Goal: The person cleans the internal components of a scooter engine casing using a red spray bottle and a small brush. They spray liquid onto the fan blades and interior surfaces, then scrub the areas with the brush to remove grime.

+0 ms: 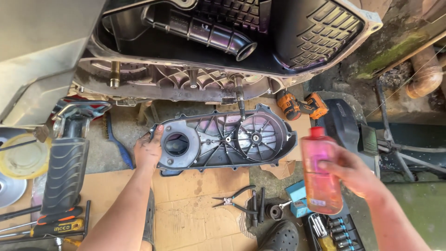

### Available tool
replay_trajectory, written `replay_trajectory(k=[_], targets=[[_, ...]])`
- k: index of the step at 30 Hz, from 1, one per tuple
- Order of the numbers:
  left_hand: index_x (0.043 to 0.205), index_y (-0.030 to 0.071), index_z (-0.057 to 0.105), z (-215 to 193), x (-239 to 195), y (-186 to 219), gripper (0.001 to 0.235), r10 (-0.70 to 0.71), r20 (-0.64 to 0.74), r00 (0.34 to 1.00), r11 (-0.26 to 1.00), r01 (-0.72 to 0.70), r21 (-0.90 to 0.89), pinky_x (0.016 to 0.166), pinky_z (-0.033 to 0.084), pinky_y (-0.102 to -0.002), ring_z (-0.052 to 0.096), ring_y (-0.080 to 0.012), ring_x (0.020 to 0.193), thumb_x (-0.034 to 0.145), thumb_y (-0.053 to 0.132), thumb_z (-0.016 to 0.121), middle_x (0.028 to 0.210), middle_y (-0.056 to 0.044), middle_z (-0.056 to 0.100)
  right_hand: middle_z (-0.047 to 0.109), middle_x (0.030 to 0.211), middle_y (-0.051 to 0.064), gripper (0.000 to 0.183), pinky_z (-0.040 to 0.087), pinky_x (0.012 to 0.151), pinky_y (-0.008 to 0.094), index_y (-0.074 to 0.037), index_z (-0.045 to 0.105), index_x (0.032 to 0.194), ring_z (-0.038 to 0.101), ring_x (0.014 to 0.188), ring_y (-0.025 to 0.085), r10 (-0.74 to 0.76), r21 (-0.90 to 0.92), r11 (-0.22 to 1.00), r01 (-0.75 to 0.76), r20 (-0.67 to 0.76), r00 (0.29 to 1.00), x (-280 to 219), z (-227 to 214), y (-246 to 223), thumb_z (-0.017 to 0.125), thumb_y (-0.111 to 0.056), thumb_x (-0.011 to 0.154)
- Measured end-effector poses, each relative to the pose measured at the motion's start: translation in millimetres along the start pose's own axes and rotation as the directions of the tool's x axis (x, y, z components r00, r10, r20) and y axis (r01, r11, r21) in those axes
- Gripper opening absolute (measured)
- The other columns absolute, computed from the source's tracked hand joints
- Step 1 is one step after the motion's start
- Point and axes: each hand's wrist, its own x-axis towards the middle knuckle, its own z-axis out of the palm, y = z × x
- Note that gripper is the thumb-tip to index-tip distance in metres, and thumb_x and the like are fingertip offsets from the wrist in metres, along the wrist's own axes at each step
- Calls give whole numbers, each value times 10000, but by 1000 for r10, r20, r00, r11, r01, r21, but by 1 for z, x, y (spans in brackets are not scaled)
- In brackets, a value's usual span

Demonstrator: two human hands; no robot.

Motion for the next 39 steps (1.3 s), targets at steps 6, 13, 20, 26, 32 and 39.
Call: replay_trajectory(k=[6,13,20,26,32,39], targets=[[1298,113,833,1,3,-3,842,72,32,997,975,-78,207,1150,543,-582,686,-497,1317,1057,867,546,1240,-264,808,842,1120,327,679,557,1096,638,-59,760,1275,748,1199,548,-76,-822,569,-15,-71,995,5,74,-63,900,-503,781],[1249,111,846,1,1,2,808,84,29,996,977,-88,195,1133,557,-578,704,-499,1279,1066,844,558,1171,-252,823,862,1140,223,742,629,1064,552,-168,777,1276,816,1158,456,-72,-959,267,-93,-116,991,89,80,-50,856,-697,763],[1200,122,856,2,2,-1,787,83,21,996,982,-85,170,1109,571,-568,721,-478,1256,1053,840,570,1142,-231,833,834,1308,214,820,660,1000,543,-135,721,1447,807,1213,454,15,-976,137,-170,-170,985,100,97,-80,753,-706,860],[1157,149,862,2,2,-1,752,77,17,997,985,-79,157,1097,577,-557,724,-470,1243,1034,842,597,1103,-212,838,830,1317,196,714,657,1004,544,-134,733,1476,804,1223,447,17,-988,110,-112,-111,994,86,137,-111,764,-574,913],[1157,141,862,1,2,-1,756,73,20,997,987,-75,144,1097,581,-547,733,-462,1239,1029,838,598,1103,-210,840,817,1323,187,754,648,1010,564,-116,646,1568,796,1227,445,29,-993,116,10,14,999,78,180,-128,747,-515,936],[1131,191,868,2,6,-4,734,67,22,998,986,-69,152,1109,582,-520,736,-421,1248,1001,859,593,1082,-153,851,832,1226,125,746,659,945,550,-198,696,1496,812,1177,404,-52,-993,-15,121,122,991,87,231,-117,733,-630,889]])
